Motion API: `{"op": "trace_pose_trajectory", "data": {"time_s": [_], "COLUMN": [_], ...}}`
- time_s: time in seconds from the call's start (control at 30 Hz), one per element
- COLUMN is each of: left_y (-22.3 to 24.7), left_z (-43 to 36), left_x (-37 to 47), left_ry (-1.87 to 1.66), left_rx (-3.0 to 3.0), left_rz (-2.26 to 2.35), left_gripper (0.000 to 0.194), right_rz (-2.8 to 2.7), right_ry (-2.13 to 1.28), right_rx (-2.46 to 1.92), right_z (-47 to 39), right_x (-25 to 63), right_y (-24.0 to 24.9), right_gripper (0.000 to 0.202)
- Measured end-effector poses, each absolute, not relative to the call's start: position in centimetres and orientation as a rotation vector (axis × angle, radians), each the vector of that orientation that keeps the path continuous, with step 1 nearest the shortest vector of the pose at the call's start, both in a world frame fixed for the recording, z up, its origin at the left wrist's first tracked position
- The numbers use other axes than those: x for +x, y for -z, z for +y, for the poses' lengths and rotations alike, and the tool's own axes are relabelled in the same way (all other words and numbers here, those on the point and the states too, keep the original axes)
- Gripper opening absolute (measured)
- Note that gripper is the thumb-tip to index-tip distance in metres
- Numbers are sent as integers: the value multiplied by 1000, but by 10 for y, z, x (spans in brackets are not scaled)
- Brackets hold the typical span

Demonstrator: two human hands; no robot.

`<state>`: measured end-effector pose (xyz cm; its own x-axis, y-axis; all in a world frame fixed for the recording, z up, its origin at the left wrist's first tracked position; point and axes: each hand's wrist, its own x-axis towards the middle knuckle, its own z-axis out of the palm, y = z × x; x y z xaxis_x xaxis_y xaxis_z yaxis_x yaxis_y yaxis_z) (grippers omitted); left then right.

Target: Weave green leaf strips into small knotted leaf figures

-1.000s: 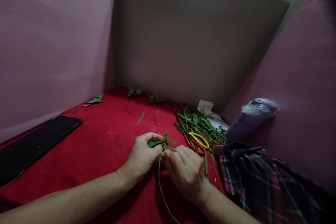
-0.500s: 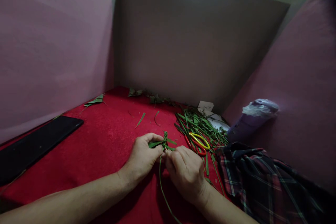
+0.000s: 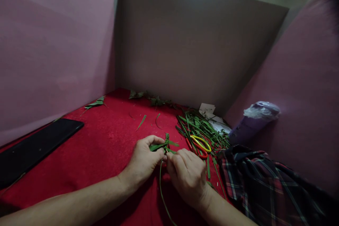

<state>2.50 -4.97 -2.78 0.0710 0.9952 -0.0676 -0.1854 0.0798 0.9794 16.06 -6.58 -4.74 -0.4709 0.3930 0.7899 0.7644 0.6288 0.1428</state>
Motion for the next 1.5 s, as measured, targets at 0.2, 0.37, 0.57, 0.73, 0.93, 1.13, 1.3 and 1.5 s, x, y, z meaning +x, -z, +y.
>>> {"op": "trace_pose_trajectory", "data": {"time_s": [0.2,0.37,0.57,0.73,0.93,1.13,1.3,1.5], "left_y": [27,26,27,25,23,26,26,22], "left_z": [-49,-49,-49,-49,-44,-39,-38,-39], "left_x": [25,24,20,13,9,8,5,6], "left_ry": [-1203,-1182,-1121,-1076,-1040,-990,-972,-960], "left_rx": [1036,1005,953,896,875,788,715,743], "left_rz": [1058,1042,938,743,701,763,733,699], "left_gripper": [15,25,43,34,24,20,32,20], "right_rz": [-2090,-2127,-2111,-2107,-2131,-2139,-2149,-2137], "right_ry": [641,605,621,649,675,641,618,678], "right_rx": [-912,-889,-891,-896,-875,-881,-949,-948], "right_z": [-65,-65,-64,-63,-63,-64,-64,-62], "right_x": [162,162,165,169,171,173,174,175], "right_y": [49,45,42,41,39,40,39,39], "right_gripper": [25,21,14,13,13,11,11,10]}}
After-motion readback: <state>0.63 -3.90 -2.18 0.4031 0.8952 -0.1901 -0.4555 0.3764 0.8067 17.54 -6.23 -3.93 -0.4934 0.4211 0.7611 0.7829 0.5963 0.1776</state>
